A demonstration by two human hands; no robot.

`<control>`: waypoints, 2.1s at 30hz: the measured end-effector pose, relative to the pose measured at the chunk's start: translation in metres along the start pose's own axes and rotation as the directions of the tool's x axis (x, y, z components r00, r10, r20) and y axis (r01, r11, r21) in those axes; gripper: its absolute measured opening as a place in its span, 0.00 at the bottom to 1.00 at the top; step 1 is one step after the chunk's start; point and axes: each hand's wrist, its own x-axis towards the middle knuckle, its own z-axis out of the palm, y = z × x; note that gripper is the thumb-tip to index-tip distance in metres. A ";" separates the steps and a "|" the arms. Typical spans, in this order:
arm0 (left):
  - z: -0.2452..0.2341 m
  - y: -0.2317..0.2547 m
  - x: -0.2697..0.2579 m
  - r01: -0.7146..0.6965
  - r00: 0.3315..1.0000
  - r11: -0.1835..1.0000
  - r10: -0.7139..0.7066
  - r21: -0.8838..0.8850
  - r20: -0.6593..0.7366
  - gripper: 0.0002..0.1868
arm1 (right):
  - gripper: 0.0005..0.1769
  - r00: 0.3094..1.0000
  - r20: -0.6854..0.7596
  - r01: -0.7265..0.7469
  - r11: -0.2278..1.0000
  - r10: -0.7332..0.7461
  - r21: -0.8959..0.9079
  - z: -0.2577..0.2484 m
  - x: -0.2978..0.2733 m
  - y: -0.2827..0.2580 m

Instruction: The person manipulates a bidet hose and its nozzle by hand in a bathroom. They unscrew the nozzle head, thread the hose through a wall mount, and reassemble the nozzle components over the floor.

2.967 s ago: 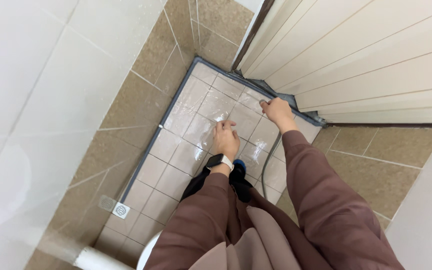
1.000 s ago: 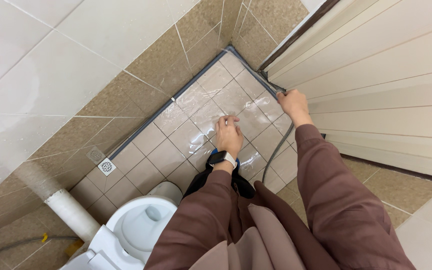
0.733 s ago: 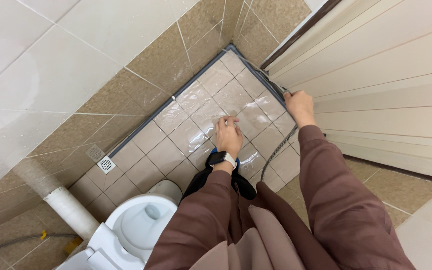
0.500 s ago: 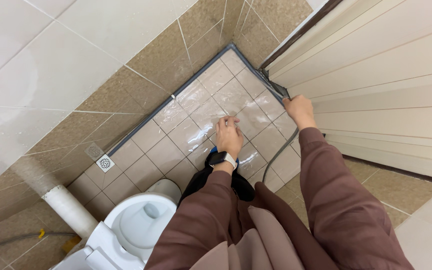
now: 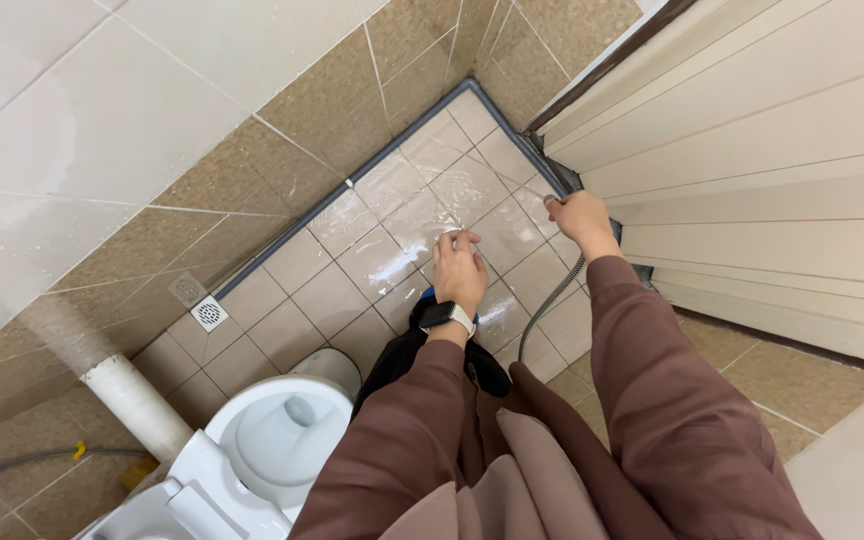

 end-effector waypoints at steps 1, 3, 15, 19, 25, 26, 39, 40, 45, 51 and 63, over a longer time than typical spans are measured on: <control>-0.001 0.000 0.000 0.007 1.000 1.000 -0.007 0.004 0.010 0.15 | 0.22 1.000 0.013 0.002 1.000 -0.002 0.004 0.002 0.001 0.000; -0.001 0.000 0.000 0.020 0.999 1.000 -0.020 0.010 0.029 0.15 | 0.21 0.999 0.038 0.006 1.000 -0.007 0.013 0.007 0.003 -0.001; -0.001 -0.005 0.002 0.004 1.000 1.000 -0.004 0.007 -0.016 0.16 | 0.21 0.996 0.084 0.018 1.000 -0.020 0.023 0.003 0.002 -0.017; -0.001 -0.003 0.005 0.015 1.000 1.000 -0.016 -0.014 -0.007 0.14 | 0.22 0.998 -0.008 -0.063 0.998 0.063 0.002 -0.016 0.002 -0.017; 0.000 0.000 0.005 -0.004 1.000 1.000 0.005 0.009 -0.013 0.15 | 0.24 0.982 -0.159 -0.111 0.993 0.104 -0.035 -0.038 -0.007 -0.012; 0.001 0.002 0.005 0.009 1.000 1.000 -0.009 0.006 -0.002 0.14 | 0.25 0.979 -0.166 -0.122 0.992 0.115 -0.032 -0.040 -0.009 -0.009; 0.008 -0.005 -0.003 0.009 1.000 1.000 -0.009 0.010 0.006 0.15 | 0.23 0.991 -0.037 -0.129 0.991 0.127 -0.037 -0.008 -0.008 0.013; 0.008 -0.006 -0.004 0.010 1.000 1.000 -0.010 0.006 0.006 0.15 | 0.23 0.992 -0.024 -0.121 0.992 0.120 -0.037 -0.006 -0.008 0.013; 0.007 -0.009 -0.007 0.024 1.000 1.000 -0.024 0.004 0.008 0.15 | 0.22 0.999 0.003 -0.046 0.998 0.047 -0.039 0.006 -0.008 0.009; 0.007 -0.012 -0.008 0.025 1.000 1.000 -0.025 -0.004 -0.012 0.15 | 0.22 0.996 0.069 -0.056 0.997 0.059 -0.044 0.014 -0.012 -0.013; 0.001 -0.015 -0.010 0.078 0.997 0.997 -0.078 -0.008 -0.002 0.15 | 0.22 0.989 0.142 0.061 0.994 -0.048 -0.093 0.031 -0.019 -0.059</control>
